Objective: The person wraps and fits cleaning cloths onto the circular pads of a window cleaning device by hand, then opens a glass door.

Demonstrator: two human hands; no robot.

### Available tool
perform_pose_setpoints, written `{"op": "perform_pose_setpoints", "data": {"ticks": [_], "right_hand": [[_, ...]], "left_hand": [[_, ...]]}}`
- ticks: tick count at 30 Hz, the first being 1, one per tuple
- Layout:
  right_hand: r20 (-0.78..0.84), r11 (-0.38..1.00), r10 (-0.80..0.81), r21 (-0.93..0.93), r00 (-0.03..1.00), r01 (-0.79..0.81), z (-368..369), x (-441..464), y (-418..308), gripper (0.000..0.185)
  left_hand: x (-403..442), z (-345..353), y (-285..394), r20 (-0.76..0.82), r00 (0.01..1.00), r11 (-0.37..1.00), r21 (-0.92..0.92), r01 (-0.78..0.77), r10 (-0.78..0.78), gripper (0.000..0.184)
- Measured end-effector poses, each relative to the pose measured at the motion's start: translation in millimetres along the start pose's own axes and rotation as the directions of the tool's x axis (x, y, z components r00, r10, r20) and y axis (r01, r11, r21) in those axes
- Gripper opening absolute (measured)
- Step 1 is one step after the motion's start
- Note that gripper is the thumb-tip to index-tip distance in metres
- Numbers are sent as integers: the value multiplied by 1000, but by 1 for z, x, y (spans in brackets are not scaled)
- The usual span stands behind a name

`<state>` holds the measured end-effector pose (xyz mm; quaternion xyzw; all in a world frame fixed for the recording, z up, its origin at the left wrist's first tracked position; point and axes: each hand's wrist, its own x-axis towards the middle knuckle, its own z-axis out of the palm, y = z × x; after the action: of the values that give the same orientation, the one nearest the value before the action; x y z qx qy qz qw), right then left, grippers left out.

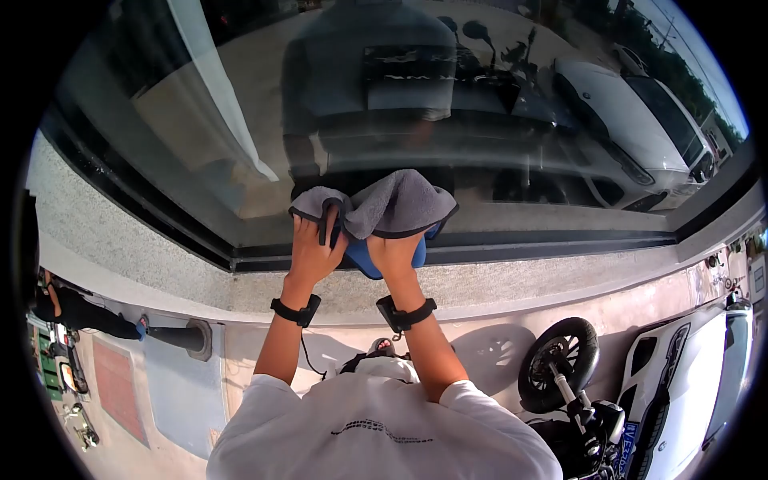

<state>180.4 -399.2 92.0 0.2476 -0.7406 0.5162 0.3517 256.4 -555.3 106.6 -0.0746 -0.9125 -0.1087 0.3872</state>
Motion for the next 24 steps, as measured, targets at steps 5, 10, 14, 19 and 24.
{"op": "perform_pose_setpoints", "data": {"ticks": [5, 10, 14, 19, 24], "right_hand": [[-142, 968, -233, -127, 962, 216, -4, 68, -5, 72], [-249, 925, -379, -127, 891, 358, -18, 143, -84, 60], [53, 886, -437, -143, 898, 440, -15, 142, -115, 31], [284, 944, -301, -47, 911, 326, -18, 89, -87, 27], [575, 980, -192, 65, 795, 190, -18, 14, -22, 51]], "left_hand": [[43, -51, -18, -244, 941, 972, -55, 227, -234, 64], [111, -107, -17, -461, 883, 996, -29, 89, -92, 84], [135, -112, 0, -357, 933, 997, -30, -64, 50, 86], [94, -75, 7, -86, 996, 984, -174, -41, 26, 75], [18, -28, -17, 192, 981, 989, -134, 55, -28, 62]]}}
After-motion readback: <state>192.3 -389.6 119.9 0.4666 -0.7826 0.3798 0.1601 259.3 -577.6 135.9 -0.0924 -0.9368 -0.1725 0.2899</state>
